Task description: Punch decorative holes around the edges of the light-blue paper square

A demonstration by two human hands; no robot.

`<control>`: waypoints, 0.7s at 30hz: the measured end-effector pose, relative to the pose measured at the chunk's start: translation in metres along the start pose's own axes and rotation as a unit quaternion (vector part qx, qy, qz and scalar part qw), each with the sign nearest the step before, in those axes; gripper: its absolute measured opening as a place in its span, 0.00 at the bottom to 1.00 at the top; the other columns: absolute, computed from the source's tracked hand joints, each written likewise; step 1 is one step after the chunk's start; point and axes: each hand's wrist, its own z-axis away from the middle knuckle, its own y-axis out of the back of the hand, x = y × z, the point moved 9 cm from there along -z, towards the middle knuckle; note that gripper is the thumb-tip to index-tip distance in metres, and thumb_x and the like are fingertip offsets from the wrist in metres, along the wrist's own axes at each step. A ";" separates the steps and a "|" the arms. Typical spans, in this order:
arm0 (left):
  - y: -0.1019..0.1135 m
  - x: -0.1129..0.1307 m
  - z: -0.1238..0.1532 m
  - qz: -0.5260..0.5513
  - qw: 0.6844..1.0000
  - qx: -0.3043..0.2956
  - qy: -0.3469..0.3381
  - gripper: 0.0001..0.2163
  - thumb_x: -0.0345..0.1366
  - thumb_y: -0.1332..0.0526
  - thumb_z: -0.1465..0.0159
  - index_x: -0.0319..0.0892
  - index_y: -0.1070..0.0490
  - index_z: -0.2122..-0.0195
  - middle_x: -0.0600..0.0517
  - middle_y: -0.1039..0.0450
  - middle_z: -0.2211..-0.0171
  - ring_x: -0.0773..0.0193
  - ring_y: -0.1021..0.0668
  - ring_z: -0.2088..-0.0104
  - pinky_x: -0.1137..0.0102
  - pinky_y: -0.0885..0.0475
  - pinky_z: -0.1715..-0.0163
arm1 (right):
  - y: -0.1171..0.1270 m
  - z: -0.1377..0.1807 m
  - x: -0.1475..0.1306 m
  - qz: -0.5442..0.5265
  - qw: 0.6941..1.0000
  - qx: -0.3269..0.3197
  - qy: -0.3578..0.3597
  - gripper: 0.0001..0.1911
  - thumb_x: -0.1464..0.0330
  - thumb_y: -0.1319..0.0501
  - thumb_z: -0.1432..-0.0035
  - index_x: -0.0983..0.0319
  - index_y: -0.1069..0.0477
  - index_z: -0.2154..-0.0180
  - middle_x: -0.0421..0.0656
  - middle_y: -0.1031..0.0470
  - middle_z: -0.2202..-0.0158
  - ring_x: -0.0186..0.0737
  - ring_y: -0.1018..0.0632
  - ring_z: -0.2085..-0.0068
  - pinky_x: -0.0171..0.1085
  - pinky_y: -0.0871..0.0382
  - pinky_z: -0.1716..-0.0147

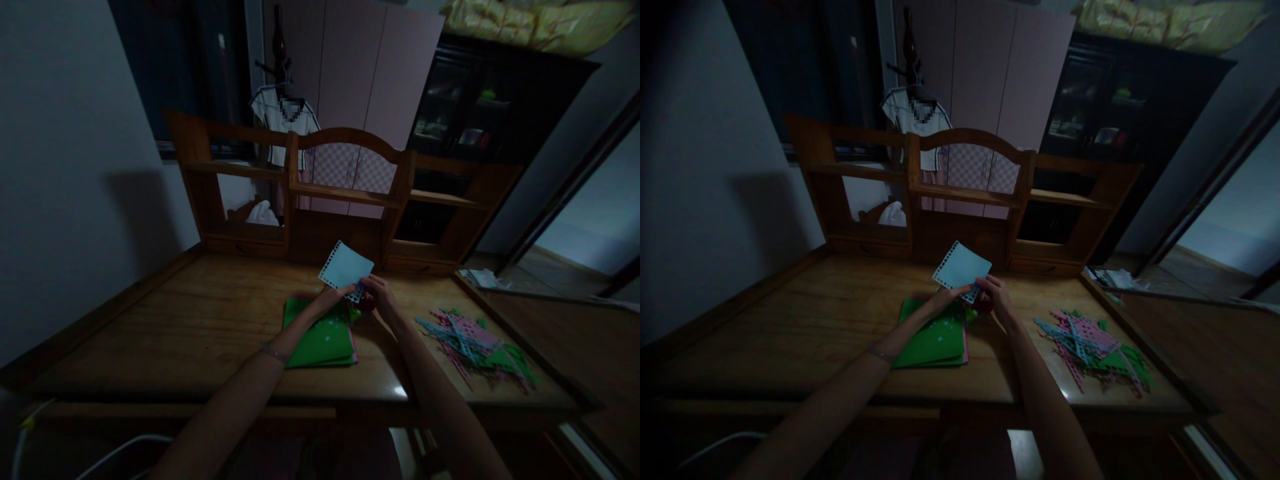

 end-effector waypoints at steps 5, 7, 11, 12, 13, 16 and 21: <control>0.004 0.007 0.001 -0.059 0.997 0.023 -0.046 0.20 0.44 0.40 0.45 0.41 0.30 0.53 0.48 0.29 0.52 0.57 0.30 0.49 0.61 0.40 0.44 | 0.001 -0.004 0.004 0.018 1.000 0.000 0.005 0.16 0.56 0.36 0.57 0.60 0.32 0.71 0.38 0.32 0.76 0.32 0.36 0.78 0.32 0.46 0.80; 0.007 0.011 0.001 -0.081 0.994 0.036 -0.068 0.19 0.44 0.41 0.44 0.42 0.31 0.52 0.48 0.30 0.51 0.58 0.30 0.49 0.62 0.42 0.43 | 0.000 -0.007 0.006 0.018 1.000 -0.003 0.010 0.16 0.54 0.38 0.56 0.60 0.34 0.73 0.36 0.35 0.79 0.30 0.40 0.81 0.32 0.49 0.81; 0.013 0.012 0.000 -0.093 0.991 0.066 -0.073 0.20 0.43 0.42 0.42 0.43 0.33 0.49 0.49 0.29 0.52 0.59 0.31 0.48 0.61 0.45 0.42 | 0.003 -0.012 0.008 0.015 1.000 0.002 0.012 0.18 0.52 0.38 0.56 0.59 0.35 0.73 0.35 0.37 0.80 0.29 0.41 0.82 0.33 0.51 0.82; 0.015 0.011 0.000 -0.094 0.990 0.073 -0.073 0.20 0.43 0.42 0.42 0.43 0.33 0.49 0.49 0.29 0.53 0.59 0.32 0.47 0.61 0.45 0.41 | 0.003 -0.013 0.008 0.014 1.000 0.002 0.014 0.18 0.52 0.38 0.56 0.59 0.35 0.73 0.35 0.36 0.79 0.30 0.41 0.82 0.33 0.51 0.82; 0.017 0.011 0.000 -0.098 0.989 0.081 -0.075 0.20 0.43 0.42 0.41 0.43 0.34 0.49 0.49 0.29 0.53 0.59 0.32 0.47 0.61 0.45 0.41 | 0.004 -0.013 0.008 0.013 1.000 0.002 0.016 0.18 0.52 0.39 0.55 0.59 0.35 0.73 0.36 0.36 0.78 0.30 0.40 0.82 0.33 0.51 0.82; 0.020 0.010 -0.001 -0.113 0.986 0.096 -0.079 0.19 0.42 0.43 0.41 0.43 0.34 0.49 0.50 0.28 0.53 0.59 0.33 0.46 0.61 0.48 0.40 | 0.008 -0.014 0.005 0.005 1.000 0.008 0.026 0.18 0.51 0.40 0.53 0.59 0.35 0.73 0.37 0.34 0.77 0.31 0.39 0.81 0.34 0.49 0.82; 0.023 0.010 -0.001 -0.122 0.984 0.110 -0.074 0.18 0.41 0.43 0.41 0.43 0.32 0.51 0.50 0.27 0.55 0.60 0.33 0.46 0.62 0.48 0.40 | 0.011 -0.013 0.002 -0.006 0.999 0.023 0.036 0.18 0.51 0.40 0.54 0.60 0.34 0.73 0.38 0.34 0.77 0.31 0.37 0.80 0.34 0.47 0.81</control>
